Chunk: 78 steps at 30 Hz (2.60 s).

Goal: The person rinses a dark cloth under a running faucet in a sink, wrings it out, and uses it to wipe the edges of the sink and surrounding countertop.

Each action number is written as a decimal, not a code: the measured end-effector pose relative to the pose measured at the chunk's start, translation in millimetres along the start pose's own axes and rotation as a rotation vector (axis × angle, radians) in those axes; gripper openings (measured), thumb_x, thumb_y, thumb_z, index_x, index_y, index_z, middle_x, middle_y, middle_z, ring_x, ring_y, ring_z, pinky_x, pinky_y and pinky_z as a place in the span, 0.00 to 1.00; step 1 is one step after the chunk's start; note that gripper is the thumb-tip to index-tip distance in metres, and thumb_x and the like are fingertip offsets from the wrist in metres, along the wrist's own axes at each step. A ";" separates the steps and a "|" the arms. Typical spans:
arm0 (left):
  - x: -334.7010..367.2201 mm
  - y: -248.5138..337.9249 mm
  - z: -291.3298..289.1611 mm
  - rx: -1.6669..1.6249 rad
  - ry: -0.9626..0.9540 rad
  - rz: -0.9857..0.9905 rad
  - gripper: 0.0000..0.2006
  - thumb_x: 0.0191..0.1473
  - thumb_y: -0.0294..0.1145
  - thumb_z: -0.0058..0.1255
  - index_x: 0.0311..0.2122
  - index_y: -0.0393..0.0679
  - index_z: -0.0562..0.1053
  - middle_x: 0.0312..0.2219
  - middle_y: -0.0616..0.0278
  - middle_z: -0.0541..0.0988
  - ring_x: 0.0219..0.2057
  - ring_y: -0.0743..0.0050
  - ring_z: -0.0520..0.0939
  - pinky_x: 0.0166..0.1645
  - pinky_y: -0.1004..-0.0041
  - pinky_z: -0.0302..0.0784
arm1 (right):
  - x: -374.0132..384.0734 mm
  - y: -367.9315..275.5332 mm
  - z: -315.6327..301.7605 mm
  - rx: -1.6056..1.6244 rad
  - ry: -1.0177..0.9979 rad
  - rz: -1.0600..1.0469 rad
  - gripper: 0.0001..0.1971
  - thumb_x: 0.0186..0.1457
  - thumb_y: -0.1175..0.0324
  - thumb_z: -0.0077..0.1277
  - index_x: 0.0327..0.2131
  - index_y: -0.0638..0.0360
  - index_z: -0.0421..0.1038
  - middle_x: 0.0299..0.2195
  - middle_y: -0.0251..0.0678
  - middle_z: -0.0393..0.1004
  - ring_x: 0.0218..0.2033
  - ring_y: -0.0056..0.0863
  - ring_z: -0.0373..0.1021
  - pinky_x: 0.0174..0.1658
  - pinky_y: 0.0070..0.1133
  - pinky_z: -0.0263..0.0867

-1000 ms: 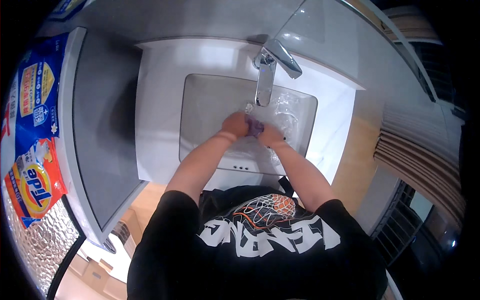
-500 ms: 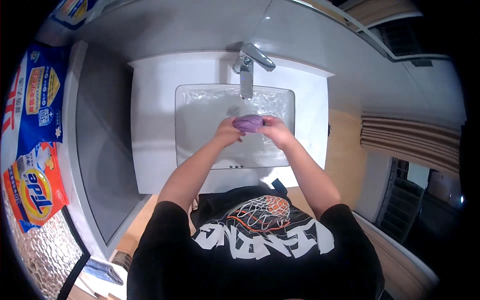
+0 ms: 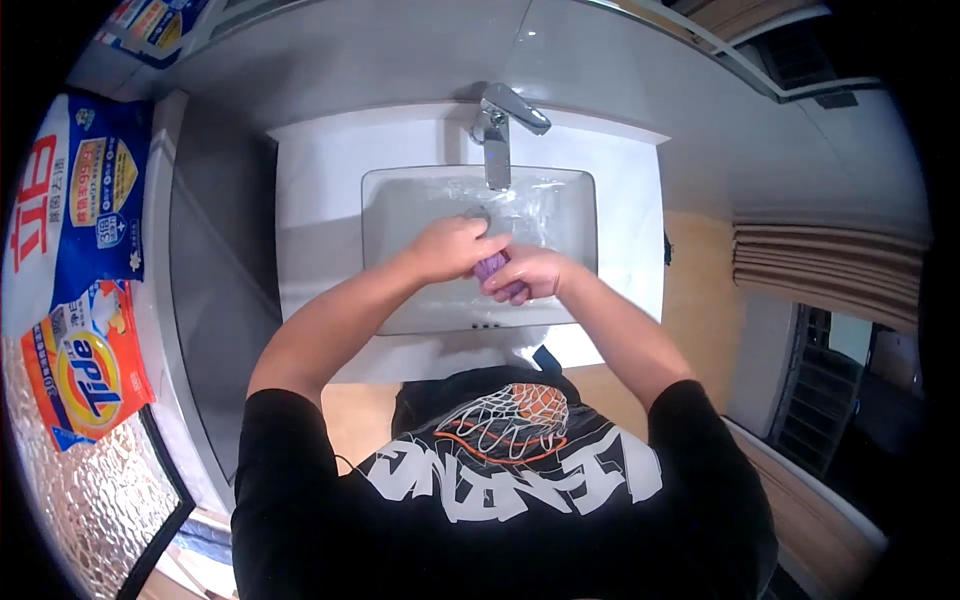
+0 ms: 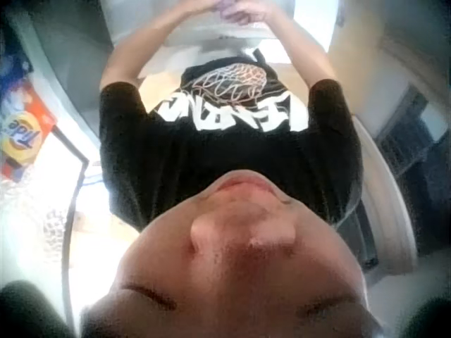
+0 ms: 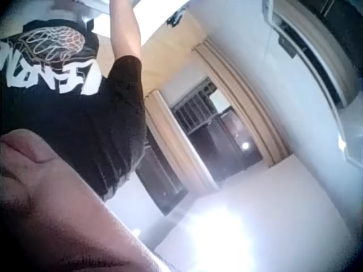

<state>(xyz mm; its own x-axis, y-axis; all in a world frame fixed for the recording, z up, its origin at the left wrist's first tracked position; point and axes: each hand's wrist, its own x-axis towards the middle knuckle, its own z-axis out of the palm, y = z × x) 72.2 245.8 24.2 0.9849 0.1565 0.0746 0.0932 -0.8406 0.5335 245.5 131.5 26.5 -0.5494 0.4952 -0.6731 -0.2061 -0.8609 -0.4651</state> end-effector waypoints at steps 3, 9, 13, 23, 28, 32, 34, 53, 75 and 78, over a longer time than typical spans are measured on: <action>4.3 -2.8 3.0 0.108 -0.103 -0.145 0.09 0.48 0.30 0.50 0.36 0.50 0.77 0.29 0.56 0.77 0.33 0.53 0.79 0.35 0.61 0.76 | -3.1 -27.7 8.6 -0.524 0.323 0.072 0.23 0.43 0.66 0.63 0.45 0.54 0.69 0.28 0.31 0.71 0.22 0.16 0.64 0.19 0.16 0.58; 16.7 -20.6 55.7 -0.556 -0.275 -0.564 0.07 0.45 0.32 0.55 0.32 0.44 0.74 0.20 0.59 0.75 0.20 0.66 0.75 0.22 0.65 0.69 | 20.5 -29.6 -14.0 -1.443 0.521 -0.105 0.13 0.43 0.66 0.56 0.33 0.61 0.73 0.30 0.45 0.76 0.34 0.40 0.74 0.35 0.33 0.68; 17.6 -2.0 50.2 -1.357 -0.416 -0.942 0.11 0.45 0.35 0.58 0.32 0.43 0.72 0.17 0.66 0.69 0.12 0.81 0.65 0.14 0.76 0.56 | 14.6 -39.4 -18.2 -1.628 0.411 -0.161 0.07 0.46 0.67 0.53 0.29 0.59 0.74 0.32 0.44 0.76 0.37 0.44 0.73 0.39 0.36 0.68; 16.8 -10.3 20.4 -0.856 -0.144 -0.765 0.11 0.41 0.30 0.54 0.32 0.41 0.71 0.31 0.56 0.76 0.30 0.62 0.80 0.27 0.66 0.73 | -9.2 -7.9 -17.7 -0.886 0.474 -0.554 0.29 0.46 0.59 0.63 0.48 0.59 0.61 0.36 0.40 0.73 0.40 0.35 0.72 0.38 0.29 0.69; 14.3 16.1 -7.4 -0.397 0.288 0.061 0.10 0.36 0.23 0.54 0.29 0.39 0.69 0.43 0.51 0.74 0.42 0.51 0.76 0.45 0.64 0.74 | -22.0 3.2 -16.5 0.049 0.226 -0.307 0.34 0.46 0.57 0.64 0.55 0.56 0.60 0.40 0.37 0.71 0.39 0.31 0.72 0.38 0.26 0.73; 14.8 21.7 -22.9 -0.007 0.238 0.238 0.09 0.38 0.22 0.55 0.27 0.39 0.68 0.46 0.49 0.74 0.44 0.50 0.77 0.45 0.61 0.75 | -9.3 12.1 -7.6 0.220 -0.163 -0.040 0.20 0.51 0.63 0.60 0.46 0.53 0.66 0.29 0.33 0.71 0.23 0.15 0.63 0.20 0.13 0.58; 9.0 28.0 -30.5 0.126 0.123 0.058 0.08 0.38 0.23 0.55 0.27 0.39 0.69 0.42 0.50 0.76 0.42 0.50 0.78 0.43 0.61 0.76 | 0.2 7.5 2.2 0.082 -0.082 -0.014 0.15 0.50 0.63 0.61 0.40 0.53 0.69 0.24 0.29 0.69 0.21 0.13 0.58 0.19 0.13 0.52; -7.9 42.2 15.8 -1.809 -0.302 -1.049 0.19 0.50 0.50 0.56 0.20 0.55 0.61 0.13 0.76 0.57 0.12 0.86 0.54 0.17 0.80 0.42 | -3.5 -15.2 -1.4 -1.860 0.727 -0.804 0.09 0.41 0.61 0.55 0.22 0.55 0.69 0.23 0.40 0.74 0.25 0.40 0.75 0.26 0.34 0.70; -12.5 41.8 -11.7 -0.118 -0.150 -0.533 0.11 0.43 0.31 0.52 0.34 0.40 0.74 0.30 0.47 0.79 0.33 0.43 0.80 0.40 0.54 0.76 | 18.1 5.3 31.6 -1.383 0.817 -0.275 0.08 0.48 0.62 0.52 0.27 0.56 0.73 0.24 0.44 0.76 0.25 0.39 0.74 0.28 0.32 0.68; -22.2 27.1 21.2 -0.358 -0.058 -0.662 0.11 0.42 0.34 0.54 0.31 0.38 0.75 0.28 0.47 0.80 0.33 0.46 0.80 0.39 0.57 0.75 | 23.8 -5.4 41.9 -1.513 0.842 -0.286 0.10 0.49 0.59 0.52 0.29 0.54 0.75 0.28 0.45 0.77 0.30 0.46 0.74 0.34 0.37 0.70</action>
<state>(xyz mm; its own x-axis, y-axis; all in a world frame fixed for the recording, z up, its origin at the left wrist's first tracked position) 55.9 208.5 19.1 0.7466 0.5347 -0.3959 0.6247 -0.3588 0.6935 199.7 143.1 37.1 -0.0014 0.9396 -0.3424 0.9238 -0.1299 -0.3602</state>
